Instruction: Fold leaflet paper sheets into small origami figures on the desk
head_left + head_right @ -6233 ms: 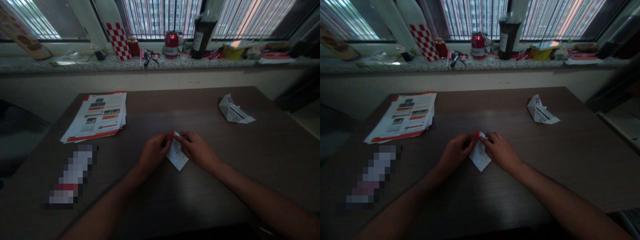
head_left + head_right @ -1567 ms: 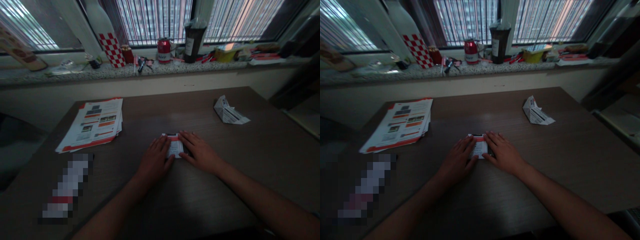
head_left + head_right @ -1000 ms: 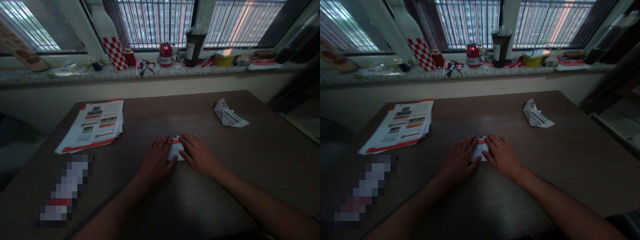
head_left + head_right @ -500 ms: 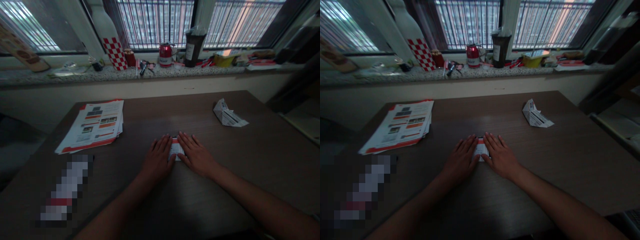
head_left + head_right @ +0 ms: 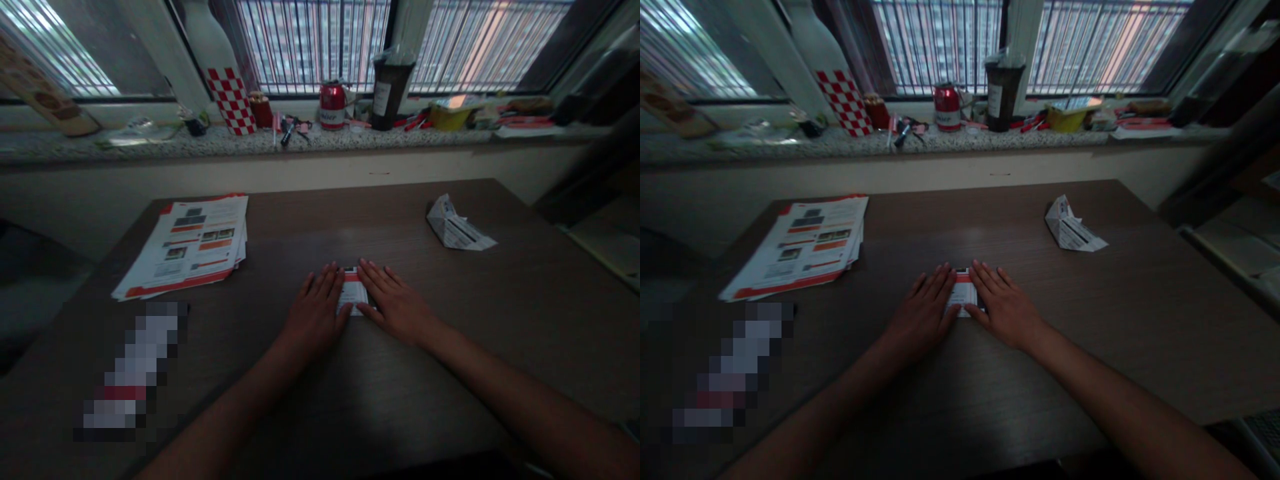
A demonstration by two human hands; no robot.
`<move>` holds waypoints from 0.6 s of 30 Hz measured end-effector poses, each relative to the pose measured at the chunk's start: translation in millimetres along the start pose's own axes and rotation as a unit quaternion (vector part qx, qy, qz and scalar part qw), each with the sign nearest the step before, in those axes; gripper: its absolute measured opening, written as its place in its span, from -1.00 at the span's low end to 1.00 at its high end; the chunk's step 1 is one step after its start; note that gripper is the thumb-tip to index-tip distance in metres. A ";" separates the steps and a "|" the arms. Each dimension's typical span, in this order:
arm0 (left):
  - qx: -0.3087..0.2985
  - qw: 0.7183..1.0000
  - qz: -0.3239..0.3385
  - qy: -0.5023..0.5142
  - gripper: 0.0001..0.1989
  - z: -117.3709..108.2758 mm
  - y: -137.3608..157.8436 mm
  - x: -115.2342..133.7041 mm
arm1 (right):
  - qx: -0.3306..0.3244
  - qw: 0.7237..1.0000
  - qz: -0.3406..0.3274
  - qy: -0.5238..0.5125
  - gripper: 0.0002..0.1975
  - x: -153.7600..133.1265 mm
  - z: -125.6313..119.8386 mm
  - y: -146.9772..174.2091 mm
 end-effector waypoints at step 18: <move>0.005 1.000 -0.002 0.011 -0.31 2.5 -0.2 -4.2 | -0.045 0.996 -0.050 -0.056 -0.13 27.3 -15.4 6.1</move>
Point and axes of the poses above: each hand's wrist, its own y-axis away from the middle knuckle, its own z-axis out of the palm, x = y × z, the point moved 2 cm from there along -y, towards the middle knuckle, and after that the axes turned 13 degrees about -y, right-handed, at the moved point
